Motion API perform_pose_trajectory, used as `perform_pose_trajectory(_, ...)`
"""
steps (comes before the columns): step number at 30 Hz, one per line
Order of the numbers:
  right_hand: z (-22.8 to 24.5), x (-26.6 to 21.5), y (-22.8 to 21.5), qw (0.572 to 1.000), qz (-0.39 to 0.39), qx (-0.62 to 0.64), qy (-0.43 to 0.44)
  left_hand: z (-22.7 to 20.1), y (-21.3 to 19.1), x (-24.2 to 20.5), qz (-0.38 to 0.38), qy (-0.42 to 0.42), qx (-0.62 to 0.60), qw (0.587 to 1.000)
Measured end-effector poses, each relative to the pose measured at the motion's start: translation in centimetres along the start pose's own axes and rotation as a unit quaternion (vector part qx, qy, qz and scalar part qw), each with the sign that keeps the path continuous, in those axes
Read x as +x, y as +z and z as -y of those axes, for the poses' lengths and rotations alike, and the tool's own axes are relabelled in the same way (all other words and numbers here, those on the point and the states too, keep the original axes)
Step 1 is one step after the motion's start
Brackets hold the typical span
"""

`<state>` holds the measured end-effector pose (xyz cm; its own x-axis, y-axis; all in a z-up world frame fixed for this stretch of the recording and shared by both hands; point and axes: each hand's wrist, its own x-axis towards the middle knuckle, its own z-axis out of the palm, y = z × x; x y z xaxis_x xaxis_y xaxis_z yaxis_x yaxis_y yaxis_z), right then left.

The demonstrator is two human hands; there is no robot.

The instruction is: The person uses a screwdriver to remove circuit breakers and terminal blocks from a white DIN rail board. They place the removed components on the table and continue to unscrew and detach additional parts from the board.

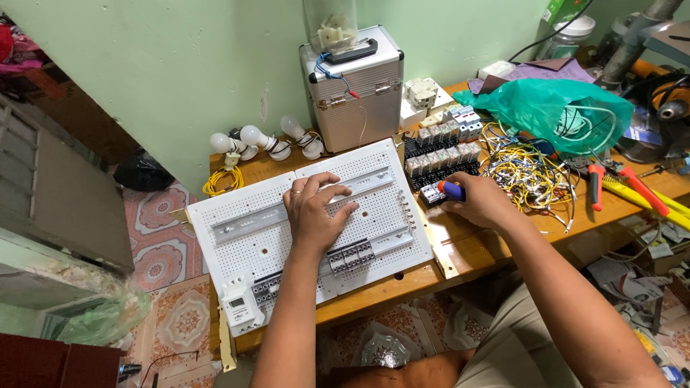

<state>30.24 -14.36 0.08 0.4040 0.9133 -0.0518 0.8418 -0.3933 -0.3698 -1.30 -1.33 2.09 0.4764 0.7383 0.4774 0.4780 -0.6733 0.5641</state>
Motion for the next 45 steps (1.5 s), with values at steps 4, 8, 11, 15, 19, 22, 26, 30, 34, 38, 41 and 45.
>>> perform_pose_trajectory(4, -0.5, 0.5, 0.5, 1.000, 0.002, -0.014, -0.003, -0.1, 0.0, 0.0, 0.001, 0.001, 0.000, 1.000)
perform_pose_trajectory(8, 0.1, 0.4, 0.4, 1.000, 0.001, -0.012, -0.008, 0.1, 0.1, 0.0, 0.000, 0.001, 0.002, 1.000)
perform_pose_trajectory(11, 0.0, 0.9, 0.8, 1.000, 0.003, -0.022, -0.014, 0.4, 0.2, 0.0, -0.001, -0.002, 0.003, 1.000)
perform_pose_trajectory(15, 0.0, 0.6, 0.9, 1.000, -0.005, -0.007, -0.017, 0.5, 0.3, 0.1, 0.001, 0.000, 0.007, 1.000)
perform_pose_trajectory(19, 3.0, -2.7, -2.6, 0.997, -0.026, 0.078, -0.011, 0.6, 0.5, 0.1, -0.001, -0.002, 0.009, 1.000)
perform_pose_trajectory(22, 4.8, -4.2, -5.6, 0.988, -0.074, 0.132, -0.019, 0.9, 0.8, 0.2, -0.004, -0.005, 0.012, 1.000)
perform_pose_trajectory(26, 4.1, -6.4, -5.9, 0.969, -0.165, 0.177, -0.038, 0.6, 0.9, 0.1, -0.041, 0.028, 0.046, 0.998)
perform_pose_trajectory(30, 4.5, -9.2, -5.3, 0.836, -0.235, 0.460, -0.184, 0.8, 1.1, 0.2, -0.051, 0.031, 0.043, 0.997)
perform_pose_trajectory(34, 4.5, -10.2, -3.7, 0.797, -0.323, 0.464, -0.212, 1.0, 1.5, 0.4, -0.071, 0.038, 0.047, 0.996)
perform_pose_trajectory(38, 4.9, -11.5, -2.2, 0.790, -0.327, 0.455, -0.247, 0.7, 1.6, 0.7, -0.062, 0.030, 0.055, 0.996)
perform_pose_trajectory(41, 5.8, -12.2, -1.0, 0.723, -0.279, 0.530, -0.345, 0.8, 1.6, 0.6, -0.084, 0.041, 0.059, 0.994)
perform_pose_trajectory(45, 8.2, -13.7, -1.1, 0.751, -0.284, 0.482, -0.351, 1.2, 1.7, 0.6, -0.099, 0.059, 0.057, 0.992)
